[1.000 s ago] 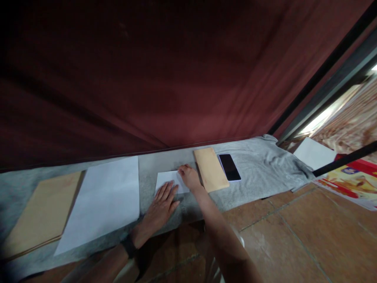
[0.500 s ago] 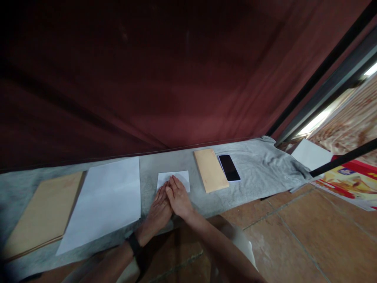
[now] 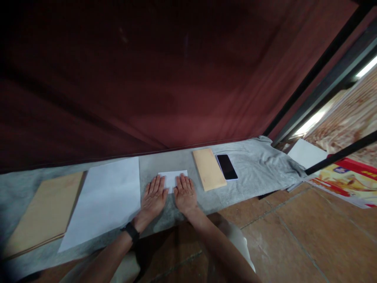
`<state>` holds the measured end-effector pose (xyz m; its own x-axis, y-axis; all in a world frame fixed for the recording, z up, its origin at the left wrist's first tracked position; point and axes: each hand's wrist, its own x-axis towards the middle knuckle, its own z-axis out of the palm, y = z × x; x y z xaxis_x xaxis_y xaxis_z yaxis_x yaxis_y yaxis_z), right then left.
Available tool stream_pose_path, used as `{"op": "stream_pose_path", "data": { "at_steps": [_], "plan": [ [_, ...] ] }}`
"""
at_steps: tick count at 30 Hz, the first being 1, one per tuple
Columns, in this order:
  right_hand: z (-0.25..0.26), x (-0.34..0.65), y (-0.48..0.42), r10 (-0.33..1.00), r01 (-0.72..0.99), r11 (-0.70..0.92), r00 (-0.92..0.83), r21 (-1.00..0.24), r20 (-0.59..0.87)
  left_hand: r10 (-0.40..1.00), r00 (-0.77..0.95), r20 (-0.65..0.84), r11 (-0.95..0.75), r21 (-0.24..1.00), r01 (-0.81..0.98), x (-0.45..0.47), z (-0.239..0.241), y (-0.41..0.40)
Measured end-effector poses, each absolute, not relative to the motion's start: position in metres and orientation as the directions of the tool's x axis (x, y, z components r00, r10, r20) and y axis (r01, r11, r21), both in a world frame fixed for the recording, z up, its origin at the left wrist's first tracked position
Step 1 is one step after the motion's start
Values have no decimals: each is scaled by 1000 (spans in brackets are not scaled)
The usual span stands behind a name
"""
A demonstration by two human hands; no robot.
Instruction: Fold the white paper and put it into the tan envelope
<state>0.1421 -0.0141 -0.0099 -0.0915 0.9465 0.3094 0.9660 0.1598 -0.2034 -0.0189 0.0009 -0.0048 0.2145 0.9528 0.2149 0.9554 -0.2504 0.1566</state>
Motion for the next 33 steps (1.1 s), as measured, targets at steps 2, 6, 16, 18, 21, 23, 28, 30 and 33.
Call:
{"op": "stream_pose_path", "data": {
  "at_steps": [2, 6, 16, 18, 21, 23, 28, 30, 33],
  "plan": [
    [-9, 147, -16, 951, 973, 127, -64, -192, 303, 959, 205, 196, -236, 153, 959, -20, -3, 0],
    [-8, 158, -20, 955, 980, 86, -30, -178, 294, 966, 196, 171, -222, 143, 965, -21, 0, -1],
    [-3, 168, -24, 968, 968, 35, 29, -248, 248, 949, 155, 274, -208, 173, 963, -25, -1, -4],
    [-1, 168, -23, 970, 968, 33, 30, -249, 242, 922, 221, 316, -289, 185, 939, -21, 4, -3],
    [1, 168, -22, 970, 968, 22, 40, -251, 238, 863, 381, 332, -454, 178, 873, -11, 9, 1],
    [1, 167, -21, 970, 964, 24, 42, -264, 241, 857, 415, 305, -476, 165, 864, -4, 9, 4],
    [1, 155, -10, 962, 935, 155, -69, -319, 265, 881, 399, 255, -440, 130, 889, 2, -3, 9],
    [1, 147, -3, 956, 912, 229, -144, -340, 256, 880, 404, 252, -442, 122, 888, 1, -7, 9],
    [2, 138, 5, 960, 904, 236, -161, -357, 229, 887, 387, 251, -427, 129, 895, 1, -10, 11]
  ]
}}
